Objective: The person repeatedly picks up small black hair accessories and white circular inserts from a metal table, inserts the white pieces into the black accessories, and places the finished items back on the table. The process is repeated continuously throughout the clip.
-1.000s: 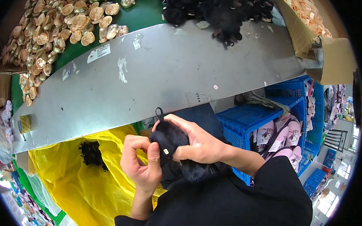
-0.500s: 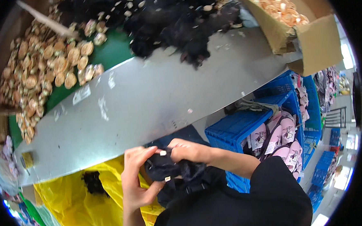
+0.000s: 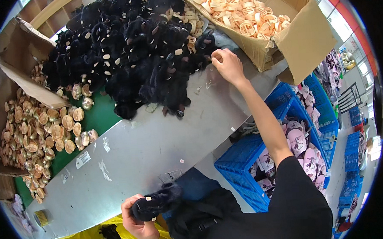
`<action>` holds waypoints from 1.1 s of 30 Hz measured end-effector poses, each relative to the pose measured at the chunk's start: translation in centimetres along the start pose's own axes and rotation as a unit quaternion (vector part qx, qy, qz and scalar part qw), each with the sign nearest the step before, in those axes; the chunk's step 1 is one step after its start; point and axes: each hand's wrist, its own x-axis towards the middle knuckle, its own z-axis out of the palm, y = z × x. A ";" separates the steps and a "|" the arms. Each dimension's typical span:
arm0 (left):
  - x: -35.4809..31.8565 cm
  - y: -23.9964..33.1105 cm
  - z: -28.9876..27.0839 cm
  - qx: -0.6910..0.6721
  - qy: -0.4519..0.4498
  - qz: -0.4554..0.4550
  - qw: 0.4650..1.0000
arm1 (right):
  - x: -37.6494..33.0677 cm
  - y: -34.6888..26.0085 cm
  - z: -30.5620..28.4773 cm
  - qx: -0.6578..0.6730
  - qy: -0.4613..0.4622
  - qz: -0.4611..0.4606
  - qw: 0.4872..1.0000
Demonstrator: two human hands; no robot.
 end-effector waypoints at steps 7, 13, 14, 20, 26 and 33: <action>0.1 -1.4 -1.6 0.055 0.063 -0.028 0.996 | 4.5 4.3 2.8 -0.126 -0.040 -0.017 0.991; -0.6 -3.2 -2.6 0.044 0.043 -0.018 0.998 | 5.7 4.5 3.6 -0.119 -0.030 -0.066 0.990; -0.7 -3.6 -2.8 0.040 0.045 -0.027 0.998 | 5.7 4.8 3.5 -0.078 -0.036 -0.072 0.994; 0.0 -2.7 0.5 0.054 0.062 -0.025 0.996 | 4.8 3.5 1.1 0.167 -0.032 -0.102 0.980; 1.8 -1.0 3.6 -0.002 0.033 -0.036 0.999 | -0.8 -1.1 -3.3 0.442 -0.181 -0.009 0.878; 1.8 -0.8 4.3 -0.002 -0.028 -0.099 0.995 | -12.5 -12.6 -6.5 0.508 -0.332 -0.018 0.794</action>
